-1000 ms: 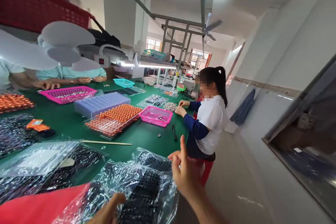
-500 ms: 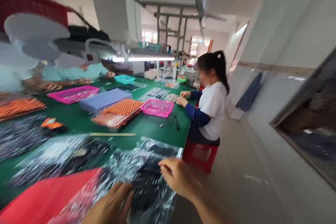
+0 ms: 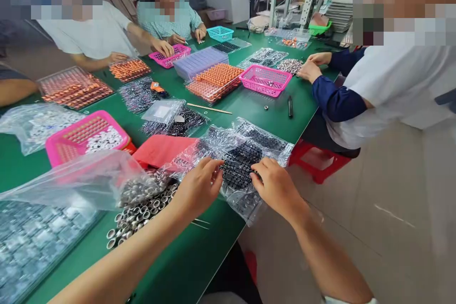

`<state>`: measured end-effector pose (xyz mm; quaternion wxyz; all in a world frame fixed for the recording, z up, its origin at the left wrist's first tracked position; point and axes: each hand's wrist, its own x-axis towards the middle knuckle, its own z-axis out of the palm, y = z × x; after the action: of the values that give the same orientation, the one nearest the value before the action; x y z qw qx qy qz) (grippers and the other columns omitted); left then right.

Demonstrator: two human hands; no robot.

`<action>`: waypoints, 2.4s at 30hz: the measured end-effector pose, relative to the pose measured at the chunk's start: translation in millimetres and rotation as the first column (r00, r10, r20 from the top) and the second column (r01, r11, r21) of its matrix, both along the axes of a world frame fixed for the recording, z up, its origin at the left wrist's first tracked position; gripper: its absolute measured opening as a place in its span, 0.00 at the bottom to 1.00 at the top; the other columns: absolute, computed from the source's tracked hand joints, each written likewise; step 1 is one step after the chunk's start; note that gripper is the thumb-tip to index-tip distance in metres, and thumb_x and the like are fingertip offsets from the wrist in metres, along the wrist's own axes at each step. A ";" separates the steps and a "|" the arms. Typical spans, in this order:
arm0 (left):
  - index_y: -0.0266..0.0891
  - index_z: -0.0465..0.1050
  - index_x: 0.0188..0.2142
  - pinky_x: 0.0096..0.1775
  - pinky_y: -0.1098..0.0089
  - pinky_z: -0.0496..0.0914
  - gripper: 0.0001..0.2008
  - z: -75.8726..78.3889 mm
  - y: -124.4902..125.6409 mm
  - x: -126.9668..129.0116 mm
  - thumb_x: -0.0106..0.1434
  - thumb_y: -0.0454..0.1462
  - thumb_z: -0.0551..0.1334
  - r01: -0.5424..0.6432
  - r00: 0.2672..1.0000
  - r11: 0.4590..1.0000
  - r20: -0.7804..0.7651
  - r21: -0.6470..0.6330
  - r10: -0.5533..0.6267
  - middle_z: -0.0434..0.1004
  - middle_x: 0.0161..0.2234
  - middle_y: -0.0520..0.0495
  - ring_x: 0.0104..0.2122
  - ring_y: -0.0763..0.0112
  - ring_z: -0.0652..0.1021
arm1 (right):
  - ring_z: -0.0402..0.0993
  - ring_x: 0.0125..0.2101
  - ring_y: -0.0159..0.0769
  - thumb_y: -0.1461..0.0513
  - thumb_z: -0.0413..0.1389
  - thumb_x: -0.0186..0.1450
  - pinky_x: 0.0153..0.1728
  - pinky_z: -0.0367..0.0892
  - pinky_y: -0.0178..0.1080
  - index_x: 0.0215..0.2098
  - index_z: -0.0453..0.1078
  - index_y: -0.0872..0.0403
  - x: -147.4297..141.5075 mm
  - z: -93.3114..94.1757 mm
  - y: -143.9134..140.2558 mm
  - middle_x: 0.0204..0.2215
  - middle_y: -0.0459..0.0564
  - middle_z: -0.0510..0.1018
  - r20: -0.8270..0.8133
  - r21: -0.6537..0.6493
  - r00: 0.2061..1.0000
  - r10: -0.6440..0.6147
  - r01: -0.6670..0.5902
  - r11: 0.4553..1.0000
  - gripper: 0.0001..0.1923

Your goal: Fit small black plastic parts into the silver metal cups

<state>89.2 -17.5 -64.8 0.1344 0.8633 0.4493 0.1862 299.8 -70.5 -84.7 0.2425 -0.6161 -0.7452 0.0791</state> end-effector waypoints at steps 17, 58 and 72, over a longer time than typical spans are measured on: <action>0.35 0.68 0.51 0.38 0.64 0.74 0.14 0.8 -7.9 -0.4 0.65 0.33 0.56 -0.072 0.995 0.997 -0.066 -0.040 0.069 0.73 0.44 0.41 0.35 0.64 0.78 | 0.69 0.27 0.34 0.64 0.51 0.66 0.30 0.63 0.36 0.33 0.68 0.52 -8.1 20.7 9.6 0.27 0.44 0.73 -0.336 -0.121 0.941 -0.047 0.006 0.993 0.05; 0.33 0.73 0.37 0.30 0.71 0.69 0.17 9.5 -188.0 -220.0 0.48 0.37 0.71 0.282 0.313 0.469 0.542 -0.837 0.779 0.75 0.24 0.52 0.24 0.74 0.75 | 0.75 0.38 0.38 0.60 0.53 0.69 0.40 0.71 0.42 0.49 0.69 0.49 -233.4 1.7 -112.9 0.42 0.52 0.76 -0.689 0.042 0.671 0.273 -0.339 0.940 0.10; 0.38 0.76 0.41 0.32 0.71 0.71 0.11 -13.6 -199.4 -202.7 0.58 0.38 0.61 -0.063 0.539 0.617 0.494 -0.785 0.683 0.78 0.31 0.47 0.30 0.68 0.76 | 0.61 0.25 0.30 0.54 0.56 0.66 0.24 0.59 0.32 0.31 0.68 0.52 -243.3 -16.2 -113.9 0.26 0.44 0.66 -0.809 -0.393 0.582 -0.083 -0.430 0.813 0.11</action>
<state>-113.5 -217.0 -78.5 0.5709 0.4537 0.5721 0.3755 56.5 -184.4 -100.9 0.3503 -0.4764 -0.5599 0.5805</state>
